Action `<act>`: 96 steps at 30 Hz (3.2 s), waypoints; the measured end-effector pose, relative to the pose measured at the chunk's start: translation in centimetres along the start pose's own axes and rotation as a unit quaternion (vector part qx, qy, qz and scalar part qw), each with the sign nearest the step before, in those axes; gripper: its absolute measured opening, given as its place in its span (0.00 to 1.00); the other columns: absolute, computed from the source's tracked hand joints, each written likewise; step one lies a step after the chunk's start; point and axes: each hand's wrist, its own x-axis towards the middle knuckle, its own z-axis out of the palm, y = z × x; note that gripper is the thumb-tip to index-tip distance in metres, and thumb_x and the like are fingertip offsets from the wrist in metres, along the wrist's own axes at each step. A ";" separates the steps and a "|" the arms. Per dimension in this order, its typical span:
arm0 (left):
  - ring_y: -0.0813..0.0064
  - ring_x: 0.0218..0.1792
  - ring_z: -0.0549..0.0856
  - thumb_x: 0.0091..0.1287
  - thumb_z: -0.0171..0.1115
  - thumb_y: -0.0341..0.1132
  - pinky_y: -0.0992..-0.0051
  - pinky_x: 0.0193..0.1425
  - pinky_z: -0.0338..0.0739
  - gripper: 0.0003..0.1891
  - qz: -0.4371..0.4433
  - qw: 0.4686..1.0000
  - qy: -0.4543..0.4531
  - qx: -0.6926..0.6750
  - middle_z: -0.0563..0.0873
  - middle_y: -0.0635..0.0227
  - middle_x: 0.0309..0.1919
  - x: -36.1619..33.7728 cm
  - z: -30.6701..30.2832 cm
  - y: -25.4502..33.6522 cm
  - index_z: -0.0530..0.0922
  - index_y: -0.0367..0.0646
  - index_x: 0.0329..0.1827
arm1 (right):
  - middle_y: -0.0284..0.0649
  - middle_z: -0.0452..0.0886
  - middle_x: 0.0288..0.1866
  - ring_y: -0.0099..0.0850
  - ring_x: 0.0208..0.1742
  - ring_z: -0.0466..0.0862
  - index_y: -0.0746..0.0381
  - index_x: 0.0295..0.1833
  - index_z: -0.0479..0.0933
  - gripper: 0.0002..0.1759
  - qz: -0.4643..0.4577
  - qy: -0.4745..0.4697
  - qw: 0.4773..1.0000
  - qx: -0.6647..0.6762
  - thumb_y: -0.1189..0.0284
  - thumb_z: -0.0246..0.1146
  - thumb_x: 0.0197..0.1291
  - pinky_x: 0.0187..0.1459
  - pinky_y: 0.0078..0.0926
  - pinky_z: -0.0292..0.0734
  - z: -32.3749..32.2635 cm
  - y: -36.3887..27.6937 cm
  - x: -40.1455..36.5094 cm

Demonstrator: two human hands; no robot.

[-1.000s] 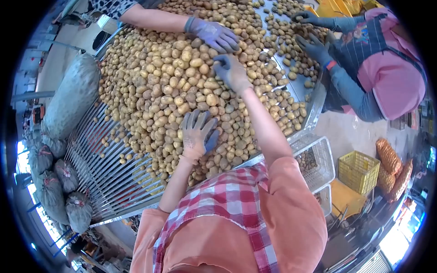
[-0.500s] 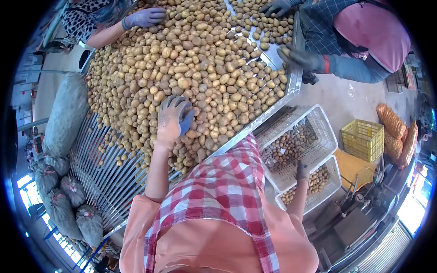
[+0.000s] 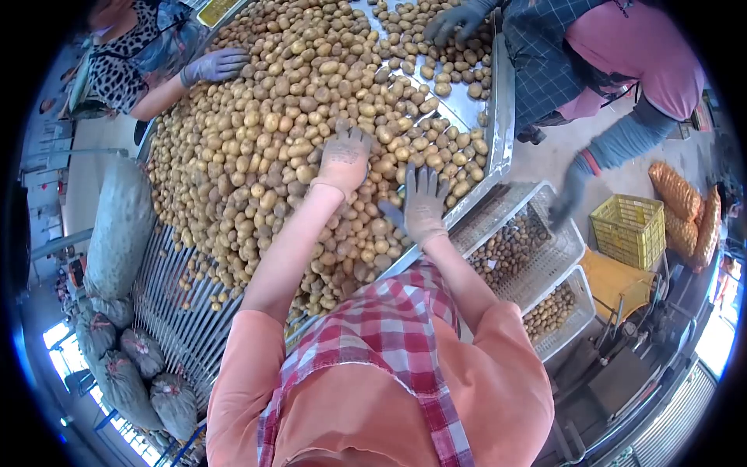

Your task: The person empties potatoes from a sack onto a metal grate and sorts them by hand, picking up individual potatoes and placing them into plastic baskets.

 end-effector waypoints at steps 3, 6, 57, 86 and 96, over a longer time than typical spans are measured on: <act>0.47 0.61 0.75 0.62 0.54 0.31 0.58 0.55 0.76 0.13 0.009 0.999 -0.046 -0.011 0.79 0.53 0.54 0.7 -1.5 -0.1 0.81 0.42 0.47 | 0.55 0.63 0.71 0.55 0.71 0.62 0.64 0.76 0.52 0.43 -0.019 0.012 0.992 -0.125 0.49 0.53 0.64 0.69 0.68 0.44 -1.2 2.2 4.1; 0.52 0.52 0.81 0.61 0.57 0.31 0.60 0.52 0.77 0.10 -0.011 0.994 -0.065 -0.086 0.81 0.54 0.47 -0.1 -1.8 -1.3 0.80 0.41 0.44 | 0.57 0.61 0.72 0.54 0.68 0.67 0.63 0.76 0.52 0.41 0.004 0.119 0.990 -0.078 0.51 0.53 0.64 0.67 0.58 0.59 -0.3 6.6 10.0; 0.50 0.53 0.79 0.61 0.65 0.40 0.58 0.57 0.73 0.21 -0.191 0.929 0.240 -0.208 0.80 0.52 0.52 -29.5 1.4 -0.9 0.78 0.39 0.55 | 0.55 0.57 0.75 0.61 0.74 0.56 0.63 0.74 0.59 0.48 -0.100 -0.053 0.987 0.116 0.43 0.60 0.56 0.71 0.60 0.50 0.3 -4.1 1.2; 0.52 0.64 0.71 0.64 0.54 0.39 0.52 0.67 0.64 0.13 0.111 0.980 0.110 -0.127 0.72 0.53 0.65 -11.5 3.8 3.8 0.80 0.47 0.48 | 0.62 0.62 0.69 0.59 0.73 0.57 0.65 0.74 0.56 0.44 -0.079 0.028 0.996 -0.004 0.59 0.63 0.55 0.72 0.59 0.45 -0.5 1.6 -4.2; 0.55 0.68 0.69 0.53 0.66 0.47 0.53 0.71 0.59 0.28 0.117 0.985 0.078 -0.100 0.71 0.54 0.67 -12.0 4.1 2.8 0.79 0.45 0.57 | 0.57 0.42 0.80 0.57 0.79 0.42 0.47 0.79 0.48 0.49 0.083 -0.114 0.988 0.067 0.38 0.56 0.58 0.73 0.66 0.34 -2.5 0.4 2.3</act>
